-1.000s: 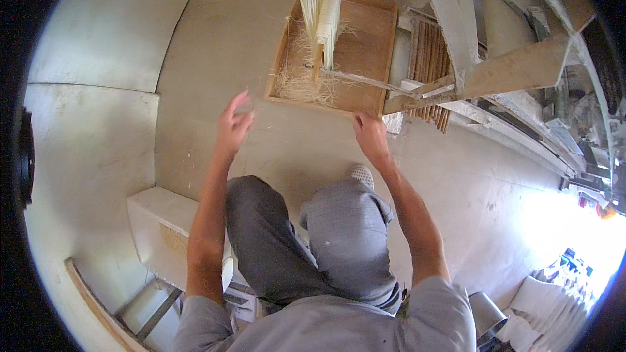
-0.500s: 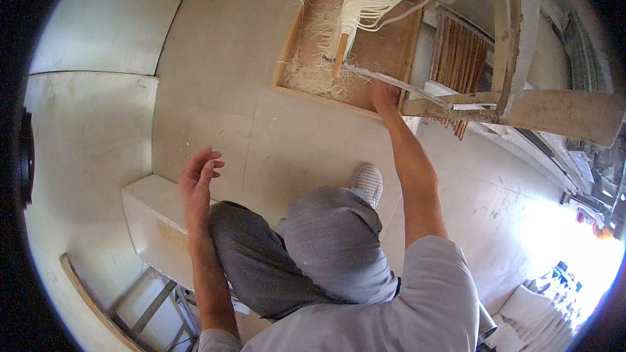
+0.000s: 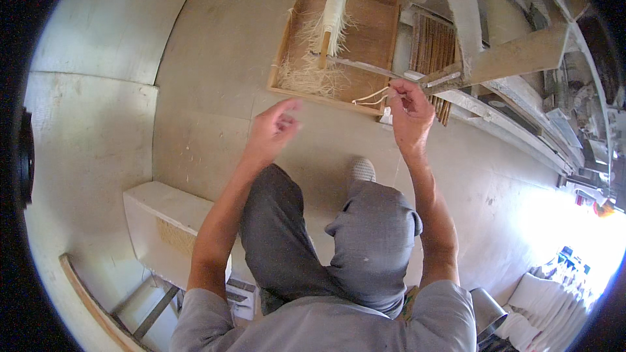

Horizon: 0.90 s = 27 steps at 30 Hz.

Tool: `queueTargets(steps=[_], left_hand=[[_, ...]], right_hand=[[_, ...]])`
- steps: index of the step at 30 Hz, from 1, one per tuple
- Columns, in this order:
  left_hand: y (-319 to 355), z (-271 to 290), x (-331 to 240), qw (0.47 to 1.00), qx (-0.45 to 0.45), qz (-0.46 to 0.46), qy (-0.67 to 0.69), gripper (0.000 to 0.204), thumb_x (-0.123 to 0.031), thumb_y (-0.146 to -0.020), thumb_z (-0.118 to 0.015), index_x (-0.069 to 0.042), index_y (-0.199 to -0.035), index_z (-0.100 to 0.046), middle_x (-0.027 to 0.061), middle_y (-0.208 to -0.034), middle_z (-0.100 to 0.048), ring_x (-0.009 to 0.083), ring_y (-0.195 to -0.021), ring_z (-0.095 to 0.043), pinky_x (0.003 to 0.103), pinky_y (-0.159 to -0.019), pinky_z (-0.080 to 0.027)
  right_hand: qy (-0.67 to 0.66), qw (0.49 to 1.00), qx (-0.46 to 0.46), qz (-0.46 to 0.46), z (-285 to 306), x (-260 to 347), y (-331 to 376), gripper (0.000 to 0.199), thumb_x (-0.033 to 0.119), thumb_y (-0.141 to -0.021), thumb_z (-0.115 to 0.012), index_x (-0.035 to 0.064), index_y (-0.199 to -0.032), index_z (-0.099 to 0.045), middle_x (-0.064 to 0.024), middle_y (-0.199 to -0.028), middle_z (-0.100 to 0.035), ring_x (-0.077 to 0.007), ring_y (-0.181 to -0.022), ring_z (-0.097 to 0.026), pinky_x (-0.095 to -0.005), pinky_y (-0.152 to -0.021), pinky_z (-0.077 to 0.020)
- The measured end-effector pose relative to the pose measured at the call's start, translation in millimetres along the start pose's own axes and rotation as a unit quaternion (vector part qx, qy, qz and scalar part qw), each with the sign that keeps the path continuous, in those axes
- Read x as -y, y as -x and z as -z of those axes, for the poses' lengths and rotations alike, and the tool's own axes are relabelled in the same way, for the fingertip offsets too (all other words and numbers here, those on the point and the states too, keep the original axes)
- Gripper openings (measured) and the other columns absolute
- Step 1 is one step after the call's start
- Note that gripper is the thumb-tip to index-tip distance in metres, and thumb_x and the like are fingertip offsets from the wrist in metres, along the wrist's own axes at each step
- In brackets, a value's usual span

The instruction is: The person sits on the floor and repeatedly gathers thin noodle strands from a wooden frame, bundles them, and places them into a cardboard box. They also adjust a large sheet of dough on a nearby machine and handle loose strands by hand.

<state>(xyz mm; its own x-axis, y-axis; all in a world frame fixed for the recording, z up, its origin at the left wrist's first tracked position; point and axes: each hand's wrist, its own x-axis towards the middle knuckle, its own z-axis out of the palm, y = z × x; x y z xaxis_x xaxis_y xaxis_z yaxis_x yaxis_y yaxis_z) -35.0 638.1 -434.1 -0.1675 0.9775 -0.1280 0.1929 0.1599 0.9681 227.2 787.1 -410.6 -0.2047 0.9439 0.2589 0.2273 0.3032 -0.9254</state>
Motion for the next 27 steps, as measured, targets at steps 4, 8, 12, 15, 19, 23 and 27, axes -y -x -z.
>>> queueTargets(steps=[4, 8, 12, 15, 19, 23, 27], left_hand=[[-29, -67, -19, 0.99, 0.066, -0.092, 0.081, 0.076, -0.006, -0.084, -0.076, -0.011, -0.153, -0.044, 0.0127, -0.138, -0.061, 0.0152, -0.091, -0.068, 0.029, -0.075, -0.057], [-41, -122, -14, 0.964, 0.186, -0.097, 0.163, 0.057, -0.008, -0.09, -0.072, -0.006, -0.143, -0.054, 0.0122, -0.119, -0.069, 0.0151, -0.086, -0.068, 0.031, -0.078, -0.057], [-30, -112, 7, 0.972, 0.177, -0.031, 0.154, 0.022, -0.014, -0.098, -0.065, 0.0, -0.116, -0.067, 0.0041, -0.085, -0.067, 0.0099, -0.072, -0.062, 0.028, -0.067, -0.054], [-17, -66, 11, 0.99, 0.096, 0.022, 0.102, 0.022, -0.02, -0.103, -0.062, 0.001, -0.102, -0.07, -0.0019, -0.074, -0.059, 0.0066, -0.066, -0.054, 0.025, -0.06, -0.049], [0, -4, -5, 0.998, -0.008, 0.017, 0.06, 0.026, -0.023, -0.104, -0.06, -0.002, -0.098, -0.073, -0.0065, -0.064, -0.05, 0.0036, -0.06, -0.045, 0.024, -0.053, -0.037], [20, 57, -35, 0.987, -0.149, -0.004, 0.06, 0.024, -0.023, -0.102, -0.06, -0.005, -0.098, -0.076, -0.0075, -0.063, -0.045, 0.0033, -0.058, -0.042, 0.024, -0.052, -0.033], [40, 102, -76, 0.97, -0.225, -0.086, 0.01, 0.026, -0.025, -0.103, -0.061, -0.004, -0.1, -0.076, -0.0071, -0.066, -0.046, 0.0033, -0.061, -0.042, 0.023, -0.055, -0.033]], right_hand=[[-0.159, 0.984, 0.063, -0.043, 10, 75, -1, 0.013, 0.003, -0.099, -0.061, -0.0001, -0.112, -0.063, -0.0092, -0.091, -0.071, -0.0096, -0.066, -0.06, -0.0213, -0.055, -0.0457], [-0.294, 0.946, 0.116, -0.078, 12, 134, -10, 0.016, 0.004, -0.1, -0.059, 0.0009, -0.115, -0.061, -0.0083, -0.091, -0.069, -0.0081, -0.059, -0.056, -0.019, -0.049, -0.042], [-0.327, 0.931, 0.142, -0.082, 15, 157, -27, 0.02, 0.003, -0.1, -0.059, 0.0019, -0.12, -0.06, -0.0076, -0.09, -0.067, -0.0048, -0.051, -0.046, -0.018, -0.045, -0.0326], [-0.265, 0.937, 0.198, -0.109, 13, 158, -34, 0.025, 0.002, -0.098, -0.061, 0.0016, -0.122, -0.06, -0.0069, -0.089, -0.066, -0.0018, -0.051, -0.039, -0.0177, -0.046, -0.0295], [-0.196, 0.927, 0.285, -0.142, 10, 153, -44, 0.03, 0.006, -0.095, -0.066, 0.0013, -0.124, -0.06, -0.0037, -0.088, -0.064, -0.0005, -0.055, -0.041, -0.0183, -0.047, -0.0313], [-0.197, 0.91, 0.321, -0.175, 11, 146, -50, 0.029, 0.01, -0.095, -0.067, 0.003, -0.123, -0.06, 0.0003, -0.087, -0.06, -0.0025, -0.063, -0.047, -0.019, -0.05, -0.0337], [-0.367, 0.846, 0.278, -0.268, 6, 122, -34, 0.022, 0.011, -0.1, -0.061, 0.0056, -0.12, -0.062, 0.0003, -0.088, -0.06, -0.0075, -0.067, -0.054, -0.0206, -0.052, -0.038]])
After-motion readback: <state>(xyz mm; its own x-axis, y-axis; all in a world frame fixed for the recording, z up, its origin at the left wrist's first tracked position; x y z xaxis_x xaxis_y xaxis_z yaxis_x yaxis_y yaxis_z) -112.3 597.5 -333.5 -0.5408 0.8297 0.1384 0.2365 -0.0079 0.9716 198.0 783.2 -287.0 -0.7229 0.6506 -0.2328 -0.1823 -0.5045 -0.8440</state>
